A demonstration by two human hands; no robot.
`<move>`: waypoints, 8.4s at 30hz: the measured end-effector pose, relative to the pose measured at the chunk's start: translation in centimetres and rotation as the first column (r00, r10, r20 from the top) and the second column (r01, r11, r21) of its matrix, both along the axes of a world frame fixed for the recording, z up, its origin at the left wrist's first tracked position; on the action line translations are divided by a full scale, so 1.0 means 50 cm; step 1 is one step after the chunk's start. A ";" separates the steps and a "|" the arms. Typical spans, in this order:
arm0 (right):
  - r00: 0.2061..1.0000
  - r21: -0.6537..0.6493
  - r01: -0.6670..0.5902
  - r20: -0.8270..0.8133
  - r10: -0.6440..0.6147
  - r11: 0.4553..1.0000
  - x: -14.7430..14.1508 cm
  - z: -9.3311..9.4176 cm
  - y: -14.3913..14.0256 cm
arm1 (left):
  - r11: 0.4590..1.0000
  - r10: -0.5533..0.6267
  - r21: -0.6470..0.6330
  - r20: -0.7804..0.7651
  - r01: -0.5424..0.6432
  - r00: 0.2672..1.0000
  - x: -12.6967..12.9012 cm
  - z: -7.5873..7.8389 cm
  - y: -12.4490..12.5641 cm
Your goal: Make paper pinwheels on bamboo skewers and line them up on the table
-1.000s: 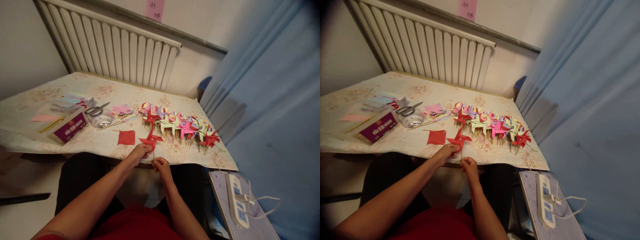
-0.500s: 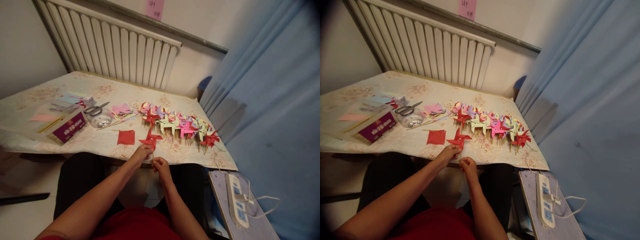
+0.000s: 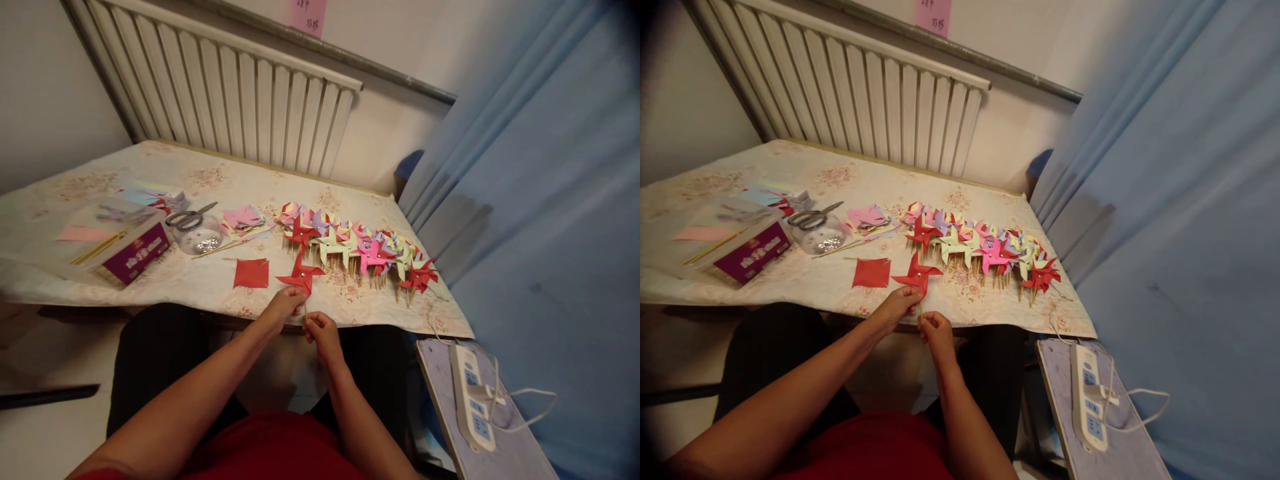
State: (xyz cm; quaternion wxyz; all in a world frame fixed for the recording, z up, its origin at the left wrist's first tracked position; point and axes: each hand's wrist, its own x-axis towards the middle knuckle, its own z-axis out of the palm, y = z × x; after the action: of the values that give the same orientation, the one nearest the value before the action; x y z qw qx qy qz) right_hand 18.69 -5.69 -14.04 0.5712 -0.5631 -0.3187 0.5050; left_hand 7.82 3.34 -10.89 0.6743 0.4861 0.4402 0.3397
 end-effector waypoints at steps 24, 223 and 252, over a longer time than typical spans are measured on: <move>0.989 -0.017 0.118 0.094 -0.116 0.993 0.032 -0.014 0.010 | 0.944 0.034 0.313 -0.407 0.105 0.913 -0.041 -0.023 0.037; 0.401 0.162 0.446 0.843 -0.358 0.880 0.114 -0.026 0.209 | 0.354 0.509 0.693 -0.706 0.628 0.492 -0.039 -0.095 0.108; 0.395 0.189 0.446 0.836 -0.381 0.875 0.110 -0.027 0.202 | 0.439 0.467 0.651 -0.754 0.620 0.461 -0.036 -0.082 0.095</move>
State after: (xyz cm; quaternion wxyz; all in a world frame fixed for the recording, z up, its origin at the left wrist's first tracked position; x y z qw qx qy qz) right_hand 24.18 4.39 -15.39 0.4268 -0.8156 -0.3905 0.0139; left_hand 5.99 8.10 -14.99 -0.0099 0.8825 0.4377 0.1717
